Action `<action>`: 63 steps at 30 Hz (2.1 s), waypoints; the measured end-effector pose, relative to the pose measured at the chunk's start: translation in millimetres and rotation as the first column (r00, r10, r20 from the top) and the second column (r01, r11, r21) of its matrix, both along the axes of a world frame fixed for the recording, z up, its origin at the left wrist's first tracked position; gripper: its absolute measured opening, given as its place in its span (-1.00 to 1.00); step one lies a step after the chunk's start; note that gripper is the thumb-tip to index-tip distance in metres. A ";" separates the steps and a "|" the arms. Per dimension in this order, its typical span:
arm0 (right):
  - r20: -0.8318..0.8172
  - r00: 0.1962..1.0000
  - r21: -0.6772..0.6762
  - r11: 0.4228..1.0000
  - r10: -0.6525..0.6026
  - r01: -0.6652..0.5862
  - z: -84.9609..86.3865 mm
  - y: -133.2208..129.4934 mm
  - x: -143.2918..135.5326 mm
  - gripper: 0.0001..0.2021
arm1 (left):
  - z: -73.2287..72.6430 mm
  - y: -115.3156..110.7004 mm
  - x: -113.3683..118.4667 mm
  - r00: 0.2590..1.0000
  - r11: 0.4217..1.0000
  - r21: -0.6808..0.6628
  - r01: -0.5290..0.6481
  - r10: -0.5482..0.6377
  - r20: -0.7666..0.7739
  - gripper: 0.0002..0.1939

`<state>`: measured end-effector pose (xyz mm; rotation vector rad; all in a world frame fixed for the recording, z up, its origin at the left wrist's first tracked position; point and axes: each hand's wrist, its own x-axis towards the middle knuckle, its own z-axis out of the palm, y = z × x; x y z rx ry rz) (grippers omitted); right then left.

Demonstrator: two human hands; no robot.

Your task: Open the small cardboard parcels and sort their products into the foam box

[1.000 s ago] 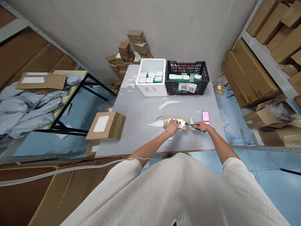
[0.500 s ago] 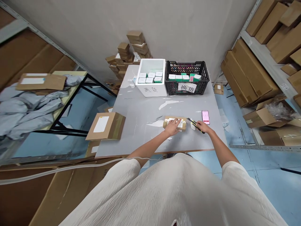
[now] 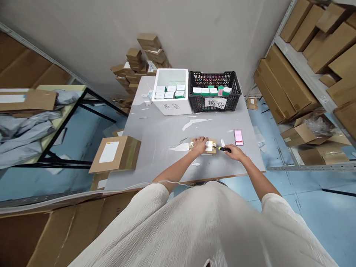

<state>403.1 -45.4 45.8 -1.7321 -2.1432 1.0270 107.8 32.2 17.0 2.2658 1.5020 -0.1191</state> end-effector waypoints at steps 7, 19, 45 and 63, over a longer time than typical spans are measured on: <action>0.049 0.999 0.076 0.997 0.017 -0.021 -13.8 0.6 -3.9 -0.62 | -1.1 -7.1 -0.9 0.998 0.995 0.096 0.038 -0.042 0.038 -0.47; 0.034 0.996 0.167 0.983 -0.085 0.078 -28.8 -13.4 -11.5 -0.59 | -28.4 -25.4 -1.9 0.995 0.986 0.165 -0.026 0.010 0.097 -0.31; -0.120 0.953 0.211 0.931 -0.278 0.298 -59.0 9.6 8.0 -0.58 | -31.7 -40.1 -11.0 0.995 0.978 0.208 -0.012 -0.009 0.102 -0.33; 0.212 0.902 0.065 0.926 -0.376 0.371 -110.3 52.1 11.8 -0.57 | -14.6 -51.4 -16.9 0.995 0.992 0.122 -0.040 0.028 0.095 -0.34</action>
